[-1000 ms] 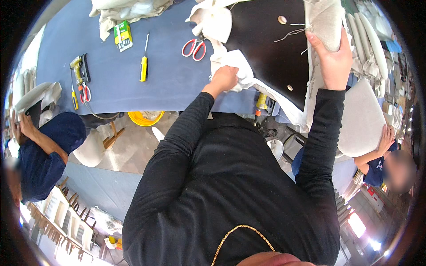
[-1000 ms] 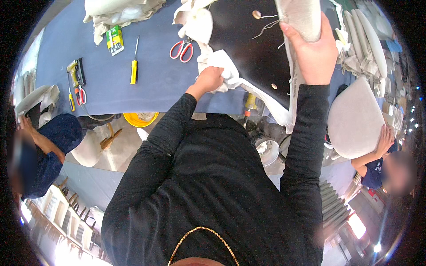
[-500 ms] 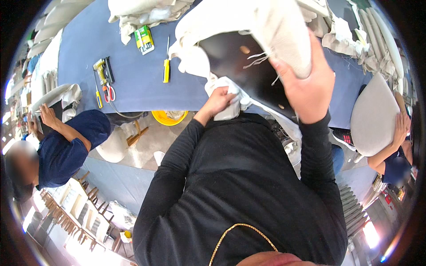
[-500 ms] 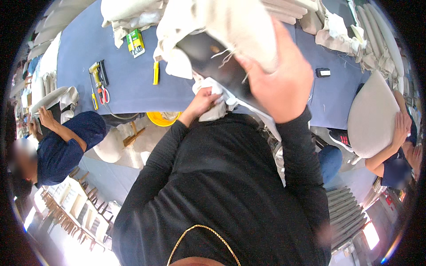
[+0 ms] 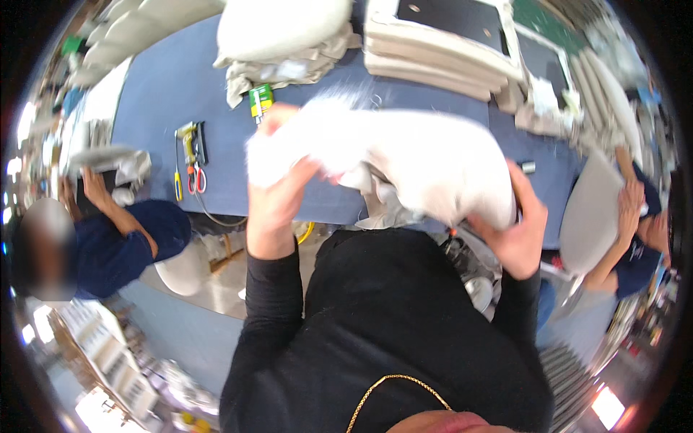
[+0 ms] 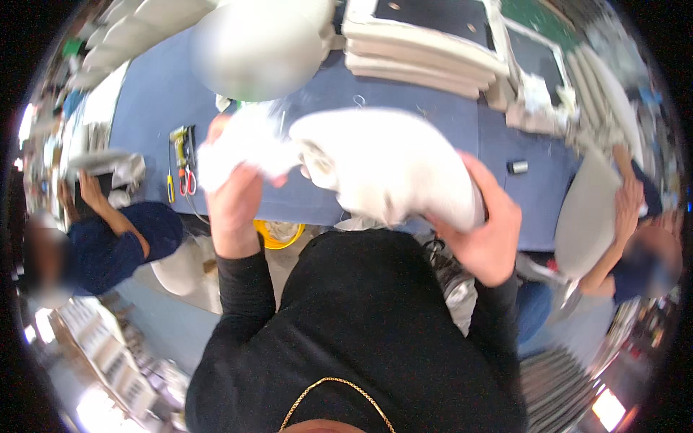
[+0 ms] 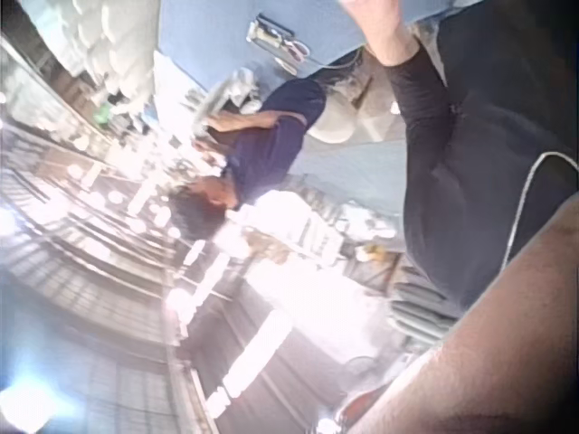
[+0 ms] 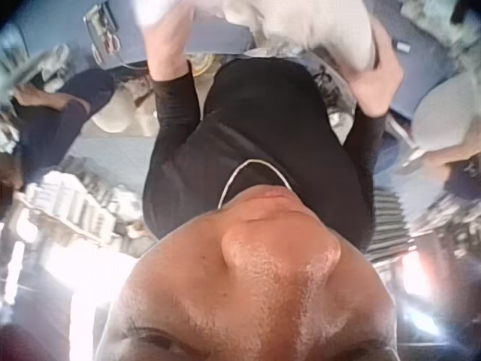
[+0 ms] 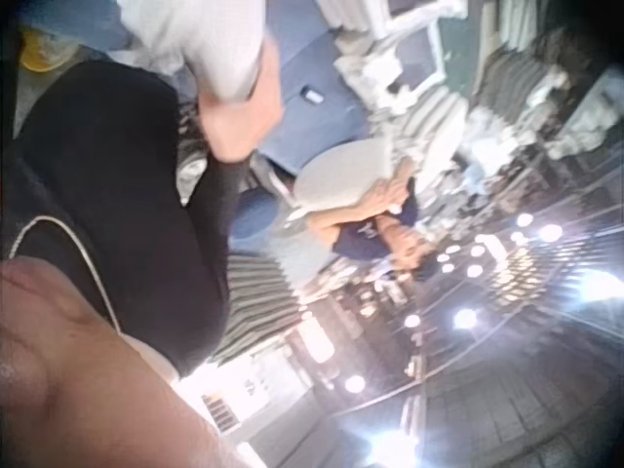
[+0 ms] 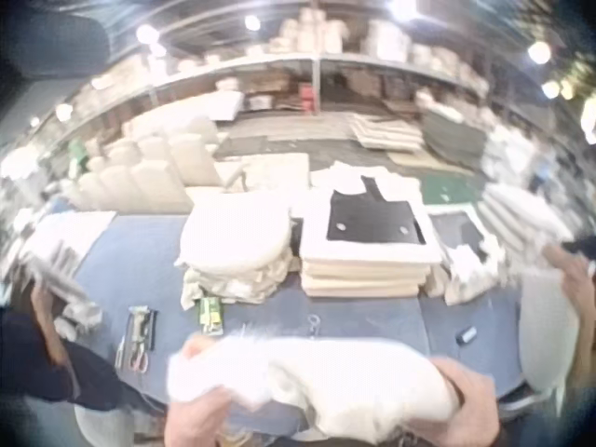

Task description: The person walks to a workbench and begins upholstering a seat cushion. They use a screwdriver to pry and remove old fabric, then use a staple gun to attach new fabric to the cushion. The person repeatedly pulls and staples the fabric to secure it.

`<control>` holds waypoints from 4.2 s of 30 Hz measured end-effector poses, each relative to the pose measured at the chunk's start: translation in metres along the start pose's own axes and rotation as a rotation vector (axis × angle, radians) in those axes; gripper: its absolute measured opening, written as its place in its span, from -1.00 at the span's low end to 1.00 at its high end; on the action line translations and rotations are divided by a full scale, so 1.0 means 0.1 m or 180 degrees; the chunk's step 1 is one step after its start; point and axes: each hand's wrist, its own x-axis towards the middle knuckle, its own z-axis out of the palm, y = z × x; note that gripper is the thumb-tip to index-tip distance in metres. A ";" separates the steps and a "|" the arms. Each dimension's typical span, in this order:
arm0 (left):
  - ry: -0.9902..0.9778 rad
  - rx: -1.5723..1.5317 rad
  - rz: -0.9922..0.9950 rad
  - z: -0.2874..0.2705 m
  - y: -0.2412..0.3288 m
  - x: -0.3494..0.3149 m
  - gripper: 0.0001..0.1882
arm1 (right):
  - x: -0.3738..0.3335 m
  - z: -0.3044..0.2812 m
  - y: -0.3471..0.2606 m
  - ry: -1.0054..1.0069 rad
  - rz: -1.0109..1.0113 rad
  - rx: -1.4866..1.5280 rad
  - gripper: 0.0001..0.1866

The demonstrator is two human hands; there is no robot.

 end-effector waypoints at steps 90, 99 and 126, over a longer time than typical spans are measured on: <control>0.0649 0.2563 0.0619 1.09 -0.69 1.02 -0.76 | 0.87 -0.43 -0.26 -0.0265 -0.1186 0.0497 -0.50; 0.1018 0.2561 0.1171 1.09 -0.98 1.46 -0.77 | 0.55 -0.31 -0.04 0.0201 -0.1604 -0.0806 -0.54; 0.0106 0.1379 0.0123 1.16 -0.50 0.12 -0.87 | 1.04 -0.21 -0.03 -0.0046 -0.0484 0.1149 -0.77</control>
